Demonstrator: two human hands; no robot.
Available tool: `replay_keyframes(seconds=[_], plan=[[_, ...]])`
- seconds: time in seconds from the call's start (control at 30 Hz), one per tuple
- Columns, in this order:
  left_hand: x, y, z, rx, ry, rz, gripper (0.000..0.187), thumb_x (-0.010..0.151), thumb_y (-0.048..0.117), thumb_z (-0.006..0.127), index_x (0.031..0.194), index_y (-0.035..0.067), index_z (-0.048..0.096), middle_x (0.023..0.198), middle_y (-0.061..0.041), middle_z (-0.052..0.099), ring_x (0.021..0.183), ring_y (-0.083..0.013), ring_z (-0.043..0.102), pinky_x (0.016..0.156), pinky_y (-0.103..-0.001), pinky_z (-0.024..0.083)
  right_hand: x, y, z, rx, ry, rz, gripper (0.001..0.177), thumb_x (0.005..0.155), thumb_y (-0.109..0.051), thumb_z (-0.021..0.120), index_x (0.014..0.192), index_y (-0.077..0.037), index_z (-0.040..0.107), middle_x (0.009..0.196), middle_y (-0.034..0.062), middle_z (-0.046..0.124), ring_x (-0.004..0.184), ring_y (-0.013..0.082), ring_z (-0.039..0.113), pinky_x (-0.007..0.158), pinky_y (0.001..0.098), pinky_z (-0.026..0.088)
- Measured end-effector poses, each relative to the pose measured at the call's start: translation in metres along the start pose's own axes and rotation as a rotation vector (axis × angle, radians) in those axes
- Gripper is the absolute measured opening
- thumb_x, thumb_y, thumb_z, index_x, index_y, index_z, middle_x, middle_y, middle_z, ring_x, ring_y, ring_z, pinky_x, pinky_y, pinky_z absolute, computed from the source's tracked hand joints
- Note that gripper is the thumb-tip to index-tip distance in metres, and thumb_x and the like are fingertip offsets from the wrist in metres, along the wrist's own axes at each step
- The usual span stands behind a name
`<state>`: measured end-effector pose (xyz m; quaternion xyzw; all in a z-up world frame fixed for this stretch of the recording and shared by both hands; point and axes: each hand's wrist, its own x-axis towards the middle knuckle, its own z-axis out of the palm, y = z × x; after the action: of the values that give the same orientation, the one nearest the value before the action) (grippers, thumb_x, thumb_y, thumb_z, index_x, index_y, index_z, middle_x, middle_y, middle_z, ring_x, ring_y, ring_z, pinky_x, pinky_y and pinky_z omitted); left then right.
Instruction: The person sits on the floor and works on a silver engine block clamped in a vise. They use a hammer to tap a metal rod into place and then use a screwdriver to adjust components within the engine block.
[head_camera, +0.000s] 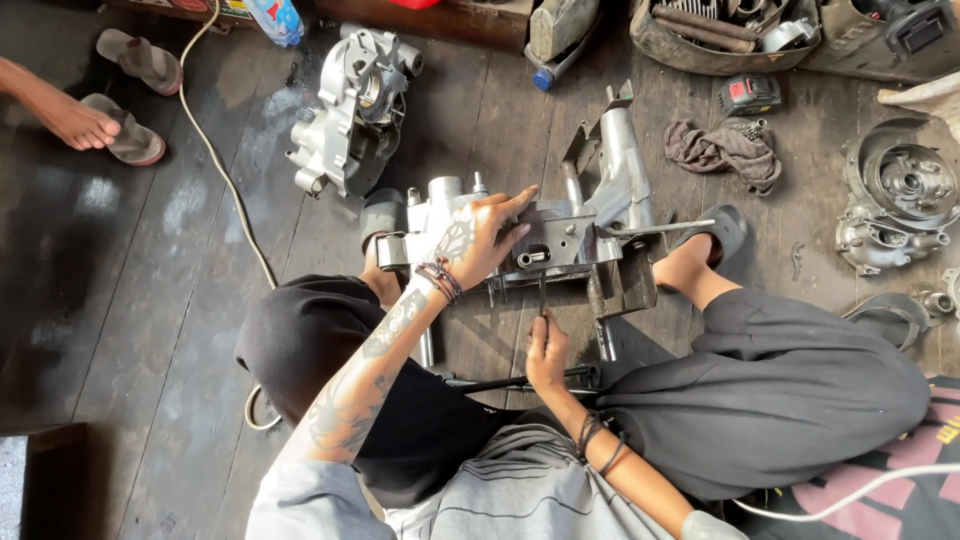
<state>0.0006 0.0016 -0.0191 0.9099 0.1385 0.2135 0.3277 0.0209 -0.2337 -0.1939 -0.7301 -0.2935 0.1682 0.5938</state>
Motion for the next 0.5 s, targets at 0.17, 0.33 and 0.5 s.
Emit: replay_keyframes(seconds=[0.17,0.33,0.5], plan=[[0.001,0.010,-0.007,0.006,-0.053,-0.045,0.046,0.097,0.023,0.064,0.141,0.013,0.062,0.091,-0.010,0.072,0.084,-0.0349,0.074,0.071,-0.042,0.058,0.014,0.009,0.045,0.065,0.068,0.045,0.038,0.114,-0.033,0.037,0.086,-0.011,0.051,0.063,-0.0011,0.048,0.052,0.0119,0.049,0.058,0.0290,0.049],[0.002,0.018,-0.016,0.019,-0.085,-0.075,0.046,0.098,0.024,0.064,0.142,0.014,0.062,0.090,-0.008,0.070,0.084,-0.0322,0.074,0.071,-0.040,0.059,0.004,-0.002,0.052,0.413,0.027,0.239,0.041,0.115,-0.027,0.032,0.081,-0.008,0.047,0.063,-0.0039,0.044,0.056,0.0104,0.052,0.068,0.0318,0.056],[0.000,0.019,-0.014,0.058,-0.091,-0.072,0.044,0.099,0.025,0.062,0.141,0.012,0.061,0.091,-0.009,0.068,0.086,-0.0344,0.073,0.071,-0.042,0.059,-0.001,-0.023,0.036,0.441,-0.024,0.393,0.046,0.114,-0.030,0.027,0.076,-0.009,0.043,0.058,-0.0036,0.037,0.048,0.0122,0.054,0.057,0.0324,0.058]])
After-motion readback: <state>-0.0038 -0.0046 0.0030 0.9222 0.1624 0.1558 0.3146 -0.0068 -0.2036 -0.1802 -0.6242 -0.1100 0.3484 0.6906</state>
